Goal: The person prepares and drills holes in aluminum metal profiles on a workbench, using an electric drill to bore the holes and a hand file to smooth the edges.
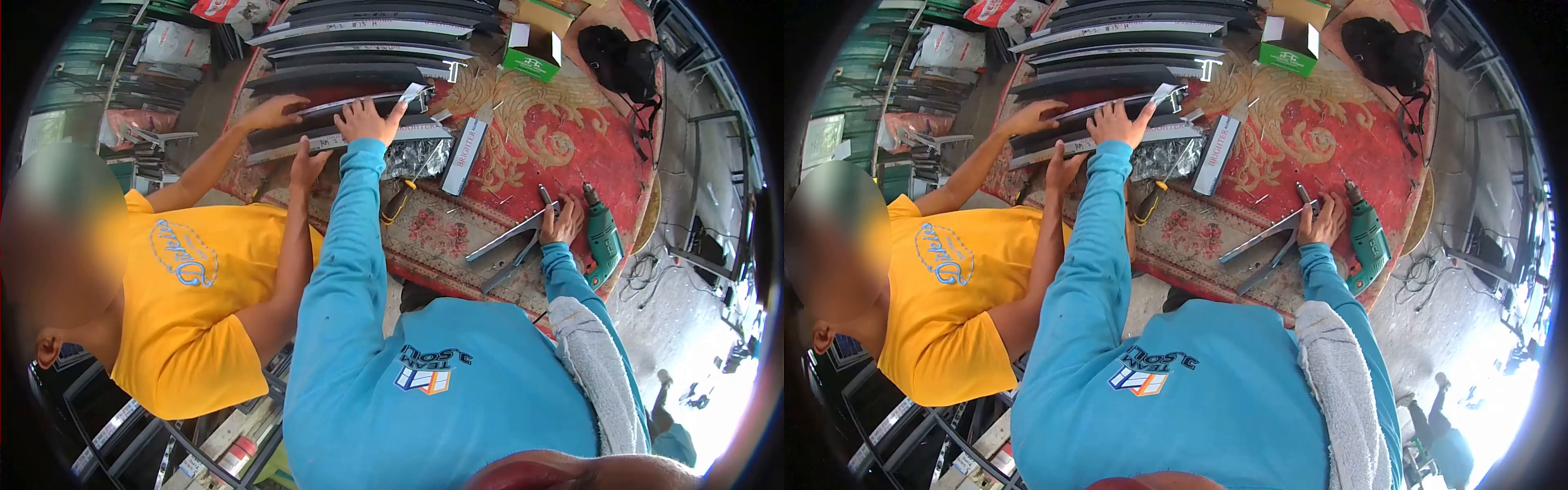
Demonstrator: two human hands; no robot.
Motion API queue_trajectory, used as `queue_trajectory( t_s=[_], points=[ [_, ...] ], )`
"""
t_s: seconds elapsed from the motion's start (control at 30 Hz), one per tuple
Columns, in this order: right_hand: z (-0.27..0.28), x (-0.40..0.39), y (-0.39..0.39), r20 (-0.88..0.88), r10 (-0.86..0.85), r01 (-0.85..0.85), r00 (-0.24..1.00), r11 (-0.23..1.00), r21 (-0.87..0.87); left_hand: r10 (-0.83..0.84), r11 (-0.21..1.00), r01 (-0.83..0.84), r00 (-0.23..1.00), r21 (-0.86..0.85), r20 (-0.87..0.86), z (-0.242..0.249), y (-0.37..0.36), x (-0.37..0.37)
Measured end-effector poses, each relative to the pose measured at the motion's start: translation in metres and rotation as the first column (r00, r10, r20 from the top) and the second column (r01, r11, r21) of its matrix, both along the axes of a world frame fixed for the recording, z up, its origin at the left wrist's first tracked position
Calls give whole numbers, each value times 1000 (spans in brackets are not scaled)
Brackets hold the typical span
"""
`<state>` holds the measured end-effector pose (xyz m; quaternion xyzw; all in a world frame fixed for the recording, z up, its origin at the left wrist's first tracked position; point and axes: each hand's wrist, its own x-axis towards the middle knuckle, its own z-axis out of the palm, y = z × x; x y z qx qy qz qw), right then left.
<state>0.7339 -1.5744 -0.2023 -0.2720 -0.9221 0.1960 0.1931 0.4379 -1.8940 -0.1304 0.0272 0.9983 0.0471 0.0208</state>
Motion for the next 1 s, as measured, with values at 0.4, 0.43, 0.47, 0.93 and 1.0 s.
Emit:
queue_trajectory(
  t_s=[0.4,0.43,0.47,0.93,1.0],
  points=[
    [0,0,-2,24,-13,13,1000,1000,-9,-50,998,54,983,15,-175,-13,-11,53],
    [1,0,-2,30,-20,20,999,1000,-8,-62,998,66,972,9,-225,-18,-12,53],
    [1,0,-3,32,-17,18,999,1000,-11,-75,997,78,959,1,-275,-22,-14,53],
    [0,-1,-1,28,0,0,1000,1000,-2,79,996,-80,996,-46,-40,-2,-35,42],
    [1,0,-1,23,7,-7,1000,1000,-4,76,996,-77,996,-48,-37,-8,-33,41]
  ],
)
